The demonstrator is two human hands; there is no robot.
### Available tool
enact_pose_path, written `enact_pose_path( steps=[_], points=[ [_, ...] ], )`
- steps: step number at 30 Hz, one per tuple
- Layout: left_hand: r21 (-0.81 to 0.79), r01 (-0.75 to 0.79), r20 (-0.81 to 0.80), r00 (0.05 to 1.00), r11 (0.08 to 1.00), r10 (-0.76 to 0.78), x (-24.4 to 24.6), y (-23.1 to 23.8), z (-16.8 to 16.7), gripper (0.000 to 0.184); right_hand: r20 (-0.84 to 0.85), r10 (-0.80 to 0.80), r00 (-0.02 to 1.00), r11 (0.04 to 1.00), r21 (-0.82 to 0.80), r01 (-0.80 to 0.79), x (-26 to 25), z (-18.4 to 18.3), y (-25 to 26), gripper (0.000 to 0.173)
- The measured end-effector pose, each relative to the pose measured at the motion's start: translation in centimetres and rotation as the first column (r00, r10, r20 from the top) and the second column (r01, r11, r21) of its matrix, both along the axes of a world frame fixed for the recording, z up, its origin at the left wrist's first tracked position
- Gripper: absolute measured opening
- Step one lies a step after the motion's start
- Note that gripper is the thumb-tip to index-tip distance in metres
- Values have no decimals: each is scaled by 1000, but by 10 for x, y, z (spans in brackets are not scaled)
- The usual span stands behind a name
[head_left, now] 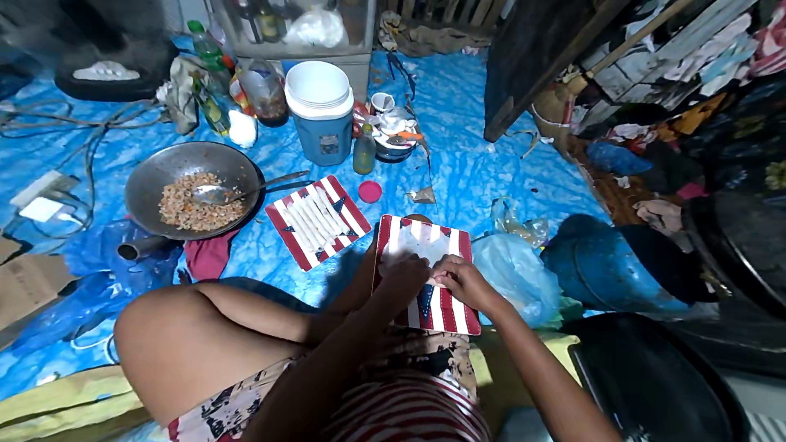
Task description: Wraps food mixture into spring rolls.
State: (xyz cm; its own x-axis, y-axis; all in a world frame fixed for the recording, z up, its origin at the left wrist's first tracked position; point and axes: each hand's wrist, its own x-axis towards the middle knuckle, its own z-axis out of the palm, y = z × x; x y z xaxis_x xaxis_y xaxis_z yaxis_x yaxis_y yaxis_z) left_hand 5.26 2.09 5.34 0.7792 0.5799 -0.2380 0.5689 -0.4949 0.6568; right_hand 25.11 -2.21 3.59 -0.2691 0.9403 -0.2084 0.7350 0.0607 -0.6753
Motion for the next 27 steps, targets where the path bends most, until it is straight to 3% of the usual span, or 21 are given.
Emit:
enact_pose_path(
  steps=[5, 8, 17, 23, 27],
  points=[
    [44, 48, -72, 996, 998, -45, -2, -13, 3, 30, 100, -4, 995, 955, 296, -25, -18, -6, -26, 24],
    [52, 7, -9, 1000, 999, -6, -5, -11, -7, 28, 119, -22, 993, 924, 381, -26, -18, -19, -35, 23],
    [37, -41, 96, 995, 998, 37, -5, 7, -22, 27, 93, -119, 989, 908, 413, 70, -20, -30, -25, 21],
    [-19, -43, 95, 995, 999, 44, -6, 18, -16, 28, 61, -4, 998, 943, 333, -17, -4, -24, -13, 25],
    [54, -64, 102, 993, 996, 59, -3, 27, -24, 24, 68, 22, 997, 934, 353, -45, 0, -29, -5, 23]
  ],
)
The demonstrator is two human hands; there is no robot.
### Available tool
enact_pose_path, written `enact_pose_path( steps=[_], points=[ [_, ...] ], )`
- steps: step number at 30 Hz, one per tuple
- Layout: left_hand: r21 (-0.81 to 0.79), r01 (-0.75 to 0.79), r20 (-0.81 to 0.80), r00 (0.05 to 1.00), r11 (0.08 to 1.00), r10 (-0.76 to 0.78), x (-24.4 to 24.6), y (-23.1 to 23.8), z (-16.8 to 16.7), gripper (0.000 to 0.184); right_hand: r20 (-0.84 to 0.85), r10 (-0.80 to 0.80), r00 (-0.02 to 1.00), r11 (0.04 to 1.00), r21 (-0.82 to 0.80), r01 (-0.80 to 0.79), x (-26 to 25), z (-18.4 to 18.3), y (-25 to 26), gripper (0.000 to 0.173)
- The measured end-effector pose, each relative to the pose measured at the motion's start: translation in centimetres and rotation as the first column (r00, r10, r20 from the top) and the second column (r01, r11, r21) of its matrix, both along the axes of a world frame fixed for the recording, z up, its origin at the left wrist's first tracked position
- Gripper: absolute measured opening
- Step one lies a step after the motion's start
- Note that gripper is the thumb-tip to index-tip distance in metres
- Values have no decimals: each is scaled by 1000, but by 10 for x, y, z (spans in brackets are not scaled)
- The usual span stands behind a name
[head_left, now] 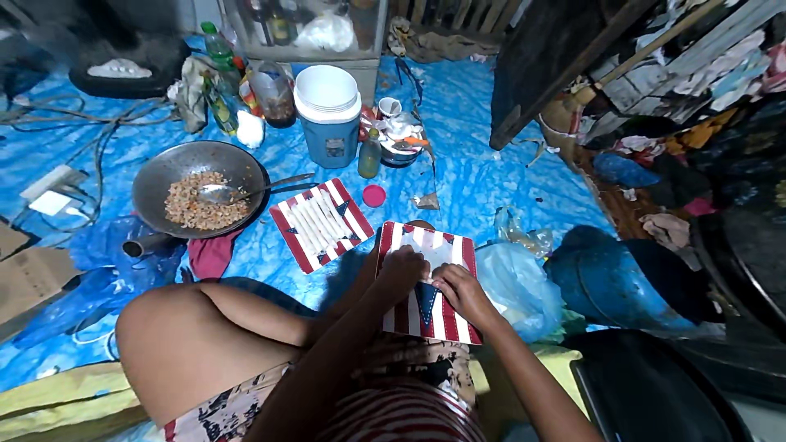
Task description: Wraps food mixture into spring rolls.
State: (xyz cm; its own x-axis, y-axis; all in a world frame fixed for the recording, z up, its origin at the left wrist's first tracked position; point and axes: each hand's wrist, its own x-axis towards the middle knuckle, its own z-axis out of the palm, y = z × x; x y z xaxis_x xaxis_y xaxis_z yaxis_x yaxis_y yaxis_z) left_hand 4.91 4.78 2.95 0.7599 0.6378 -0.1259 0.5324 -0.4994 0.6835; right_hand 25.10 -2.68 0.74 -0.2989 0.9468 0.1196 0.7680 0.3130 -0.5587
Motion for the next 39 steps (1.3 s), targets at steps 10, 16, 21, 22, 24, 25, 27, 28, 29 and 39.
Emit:
enact_pose_path(
  steps=[10, 16, 21, 22, 24, 25, 27, 28, 29, 39],
  points=[
    [148, -8, 72, 997, 989, -3, 9, -30, -2, 27, 166, -141, 976, 962, 255, 95, -12, -12, -10, 20],
    [91, -136, -18, 990, 987, 138, 18, -60, -6, 38, -2, -236, 972, 971, -24, 236, -5, 6, -21, 32],
    [182, -102, 33, 995, 978, 97, 17, -61, -15, 41, 109, -352, 930, 908, -199, 368, 20, 33, -33, 32],
    [197, -108, 53, 994, 974, 99, 17, -62, -16, 40, 134, -371, 919, 901, -189, 391, 20, 34, -35, 29],
    [206, -102, 55, 994, 973, 92, 17, -61, -16, 40, 155, -408, 900, 892, -144, 429, 16, 33, -36, 23],
    [208, -96, 49, 995, 974, 87, 16, -60, -15, 40, 162, -424, 891, 888, -117, 444, 13, 31, -36, 20],
    [197, -96, 50, 995, 976, 88, 15, -60, -15, 40, 204, -444, 872, 878, -94, 469, 8, 29, -36, 19],
    [182, -95, 50, 995, 979, 88, 14, -60, -15, 41, 241, -451, 859, 866, -116, 487, 5, 31, -35, 22],
    [174, -98, 58, 994, 980, 89, 12, -60, -15, 42, 286, -458, 842, 845, -154, 512, 0, 35, -34, 25],
    [176, -109, 127, 988, 978, 87, 10, -59, -21, 43, -99, -625, 775, 736, -406, 542, -7, 40, -28, 28]
  ],
)
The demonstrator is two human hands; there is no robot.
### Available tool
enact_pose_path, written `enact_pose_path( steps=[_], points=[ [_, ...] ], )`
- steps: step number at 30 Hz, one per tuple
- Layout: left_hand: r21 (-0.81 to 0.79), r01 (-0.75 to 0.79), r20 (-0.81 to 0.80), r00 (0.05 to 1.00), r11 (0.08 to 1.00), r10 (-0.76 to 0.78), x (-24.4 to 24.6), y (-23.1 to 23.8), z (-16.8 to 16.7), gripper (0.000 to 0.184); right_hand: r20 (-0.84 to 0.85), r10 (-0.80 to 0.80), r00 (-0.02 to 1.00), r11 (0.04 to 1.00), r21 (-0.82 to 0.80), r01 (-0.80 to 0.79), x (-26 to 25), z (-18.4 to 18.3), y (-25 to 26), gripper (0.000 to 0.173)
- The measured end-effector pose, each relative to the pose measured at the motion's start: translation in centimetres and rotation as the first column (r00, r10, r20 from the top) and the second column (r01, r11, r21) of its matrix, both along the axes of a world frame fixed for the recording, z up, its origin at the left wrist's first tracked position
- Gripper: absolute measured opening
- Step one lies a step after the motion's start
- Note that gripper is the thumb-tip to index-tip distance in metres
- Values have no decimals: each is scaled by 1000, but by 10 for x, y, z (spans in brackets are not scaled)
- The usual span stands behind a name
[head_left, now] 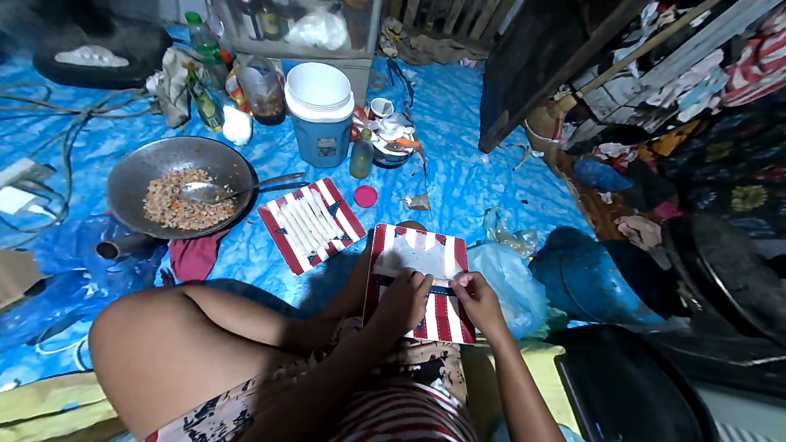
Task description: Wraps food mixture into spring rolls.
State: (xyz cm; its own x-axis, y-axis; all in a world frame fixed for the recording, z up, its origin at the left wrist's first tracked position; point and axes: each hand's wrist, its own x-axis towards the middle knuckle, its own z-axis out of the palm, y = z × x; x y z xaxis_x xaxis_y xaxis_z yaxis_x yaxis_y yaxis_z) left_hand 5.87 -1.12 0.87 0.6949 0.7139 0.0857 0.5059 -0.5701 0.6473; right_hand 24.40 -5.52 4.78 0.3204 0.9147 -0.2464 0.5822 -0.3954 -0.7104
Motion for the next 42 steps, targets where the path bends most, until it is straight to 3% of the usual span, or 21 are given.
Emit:
enact_pose_path(
  steps=[5, 11, 15, 19, 25, 28, 33, 37, 42],
  points=[
    [46, -4, 8, 1000, 999, 4, 0, -1, -1, 41, 152, -74, 986, 997, 31, 70, -8, -6, 5, 33],
    [47, -13, -2, 1000, 999, 13, 0, -2, 1, 41, 214, -148, 966, 988, 63, 138, -30, 0, 10, 39],
    [80, -23, 10, 1000, 997, 22, 1, -1, -1, 40, 214, -58, 975, 987, 157, 24, -32, -7, -2, 36],
    [70, -21, -15, 1000, 997, 22, 3, -2, 1, 41, 415, 57, 908, 936, 294, -193, -38, -27, -14, 25],
    [116, -71, -82, 993, 991, 81, -2, -2, 8, 48, 556, 109, 824, 899, 298, -320, -48, -39, -18, 29],
    [-45, -59, -209, 977, 997, 48, -9, 6, 29, 55, 622, 138, 770, 910, 228, -347, -49, -41, -16, 32],
    [-215, -48, -192, 981, 975, 6, -26, 26, 36, 60, 658, 199, 726, 924, 121, -364, -55, -36, -15, 39],
    [-200, -62, -104, 994, 978, 41, -47, 45, 23, 43, 653, 217, 726, 930, 89, -357, -57, -33, -15, 41],
    [-154, -18, -269, 963, 988, -25, -59, 59, 43, 27, 596, 181, 782, 942, 124, -313, -62, -29, -16, 40]
  ],
)
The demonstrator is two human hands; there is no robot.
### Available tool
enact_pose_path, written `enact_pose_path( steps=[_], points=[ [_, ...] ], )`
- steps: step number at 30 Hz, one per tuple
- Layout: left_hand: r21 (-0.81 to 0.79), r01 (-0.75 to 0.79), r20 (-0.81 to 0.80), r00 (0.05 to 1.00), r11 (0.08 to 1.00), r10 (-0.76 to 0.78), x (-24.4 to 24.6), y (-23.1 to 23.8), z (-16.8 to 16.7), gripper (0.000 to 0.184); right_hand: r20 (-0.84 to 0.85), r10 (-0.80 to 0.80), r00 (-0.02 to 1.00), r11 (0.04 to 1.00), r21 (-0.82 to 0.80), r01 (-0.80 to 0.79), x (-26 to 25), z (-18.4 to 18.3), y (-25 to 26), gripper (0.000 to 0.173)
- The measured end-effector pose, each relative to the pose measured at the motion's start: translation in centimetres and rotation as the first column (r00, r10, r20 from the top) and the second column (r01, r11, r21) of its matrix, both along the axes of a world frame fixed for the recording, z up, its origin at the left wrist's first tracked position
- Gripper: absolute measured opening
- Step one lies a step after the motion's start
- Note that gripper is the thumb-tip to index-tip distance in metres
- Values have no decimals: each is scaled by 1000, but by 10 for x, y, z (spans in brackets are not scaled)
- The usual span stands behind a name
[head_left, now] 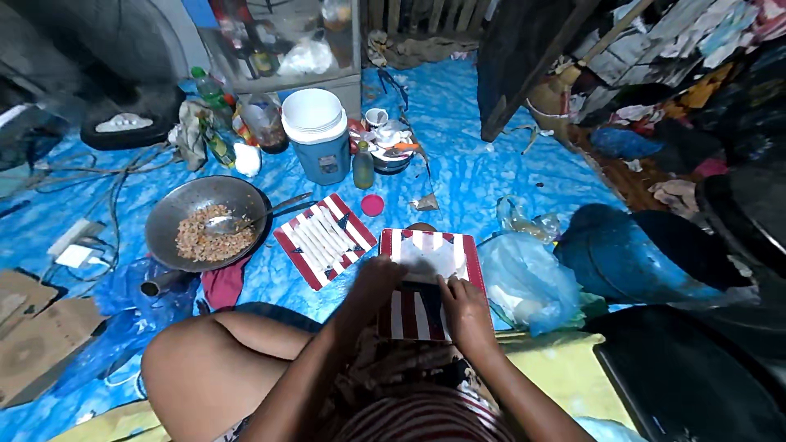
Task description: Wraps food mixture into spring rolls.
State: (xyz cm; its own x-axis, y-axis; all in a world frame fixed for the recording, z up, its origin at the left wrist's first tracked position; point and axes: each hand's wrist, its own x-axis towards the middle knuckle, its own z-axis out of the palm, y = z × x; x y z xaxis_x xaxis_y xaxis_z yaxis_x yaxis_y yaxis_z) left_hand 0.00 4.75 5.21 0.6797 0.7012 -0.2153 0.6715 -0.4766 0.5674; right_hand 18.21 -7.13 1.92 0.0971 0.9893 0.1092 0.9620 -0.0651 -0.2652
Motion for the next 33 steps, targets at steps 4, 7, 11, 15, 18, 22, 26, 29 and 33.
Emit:
enact_pose_path(
  steps=[4, 7, 11, 15, 18, 22, 26, 29, 33],
  points=[
    [46, 183, -147, 974, 982, -175, 2, 9, -2, 28, -37, -11, 999, 1000, -13, 11, -1, 4, -2, 39],
    [158, 357, -147, 930, 921, -336, -2, 14, -6, 29, -45, -20, 999, 999, -52, 18, -2, 6, -3, 40],
    [485, 441, 12, 861, 756, -509, -2, 19, -18, 22, -59, -18, 998, 998, -62, 14, -1, 6, -3, 41],
    [393, 452, 137, 832, 801, -537, 9, 20, -15, 24, -91, -24, 996, 999, -49, 19, 1, 5, -5, 40],
    [360, 409, 321, 789, 839, -523, 13, 20, -24, 24, -98, -26, 995, 998, -60, 20, 1, 6, -5, 41],
    [363, 208, 362, 867, 908, -343, 14, 19, -26, 18, -90, -17, 996, 999, -28, 14, 1, 3, -5, 40],
    [508, -17, 268, 953, 861, -139, 16, 12, -30, 23, -64, -17, 998, 1000, -13, 16, 2, -2, -5, 41],
    [300, -13, 252, 966, 954, -66, 14, -3, -30, 18, -18, 9, 1000, 999, -47, -10, 6, 2, -2, 45],
    [137, -33, 211, 977, 990, 3, 16, -18, -29, 25, -73, 59, 996, 998, -18, -61, 24, 2, 1, 38]
  ],
)
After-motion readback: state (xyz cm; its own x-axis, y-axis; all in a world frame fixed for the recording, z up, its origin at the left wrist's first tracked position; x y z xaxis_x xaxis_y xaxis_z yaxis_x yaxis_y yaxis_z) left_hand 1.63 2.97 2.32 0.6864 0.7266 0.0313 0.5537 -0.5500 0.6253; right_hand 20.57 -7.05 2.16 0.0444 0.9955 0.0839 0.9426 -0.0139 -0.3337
